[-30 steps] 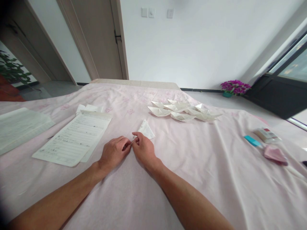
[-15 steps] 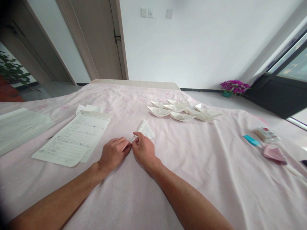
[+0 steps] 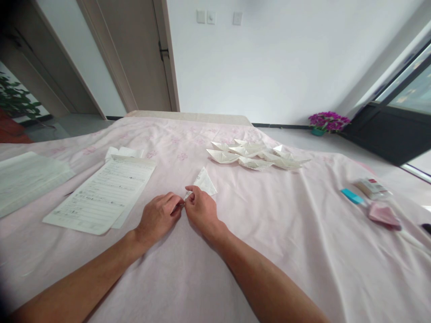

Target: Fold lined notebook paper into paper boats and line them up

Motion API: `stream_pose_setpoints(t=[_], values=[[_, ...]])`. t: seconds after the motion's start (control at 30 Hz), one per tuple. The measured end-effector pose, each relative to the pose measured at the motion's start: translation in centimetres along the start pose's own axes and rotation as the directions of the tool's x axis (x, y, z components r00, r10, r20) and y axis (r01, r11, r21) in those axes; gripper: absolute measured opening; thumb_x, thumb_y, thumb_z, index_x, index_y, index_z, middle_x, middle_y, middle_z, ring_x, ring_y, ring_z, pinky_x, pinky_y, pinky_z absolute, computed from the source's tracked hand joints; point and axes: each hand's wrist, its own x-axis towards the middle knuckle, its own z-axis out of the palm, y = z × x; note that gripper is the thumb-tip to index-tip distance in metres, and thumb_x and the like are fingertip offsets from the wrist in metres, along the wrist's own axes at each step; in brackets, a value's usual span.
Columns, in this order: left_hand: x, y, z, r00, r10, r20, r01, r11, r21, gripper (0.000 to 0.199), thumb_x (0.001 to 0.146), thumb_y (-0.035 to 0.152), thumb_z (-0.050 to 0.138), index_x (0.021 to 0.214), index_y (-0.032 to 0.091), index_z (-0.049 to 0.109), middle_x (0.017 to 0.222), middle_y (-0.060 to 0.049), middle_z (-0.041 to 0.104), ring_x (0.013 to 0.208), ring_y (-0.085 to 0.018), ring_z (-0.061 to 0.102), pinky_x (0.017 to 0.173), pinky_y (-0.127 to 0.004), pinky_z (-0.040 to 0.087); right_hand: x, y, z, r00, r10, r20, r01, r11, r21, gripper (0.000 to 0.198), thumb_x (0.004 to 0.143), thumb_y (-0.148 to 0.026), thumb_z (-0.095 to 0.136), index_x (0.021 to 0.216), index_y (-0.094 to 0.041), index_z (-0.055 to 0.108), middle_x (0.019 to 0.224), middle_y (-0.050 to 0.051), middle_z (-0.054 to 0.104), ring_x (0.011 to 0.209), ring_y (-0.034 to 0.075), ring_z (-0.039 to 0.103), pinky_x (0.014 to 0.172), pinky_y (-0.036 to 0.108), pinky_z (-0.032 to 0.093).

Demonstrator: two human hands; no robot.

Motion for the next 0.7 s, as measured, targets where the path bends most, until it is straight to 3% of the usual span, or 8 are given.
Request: stream_pose_setpoints(t=[0.7], values=[[0.05,0.09,0.07,0.999,-0.021,0.033,0.019,0.998,0.062,0.007,0.089,0.017,0.053,0.088,0.020,0.060,0.087,-0.003,0.064,0.078,-0.021,0.060,0.071,-0.033,0.041,-0.24,-0.35,-0.14,0.999,-0.040,-0.013,0.039,0.997,-0.073,0.035,0.082,-0.013,0.049,0.114,-0.022,0.063,0.081,0.001,0.067,0.069,0.014,0.058,0.065,0.024,0.038]])
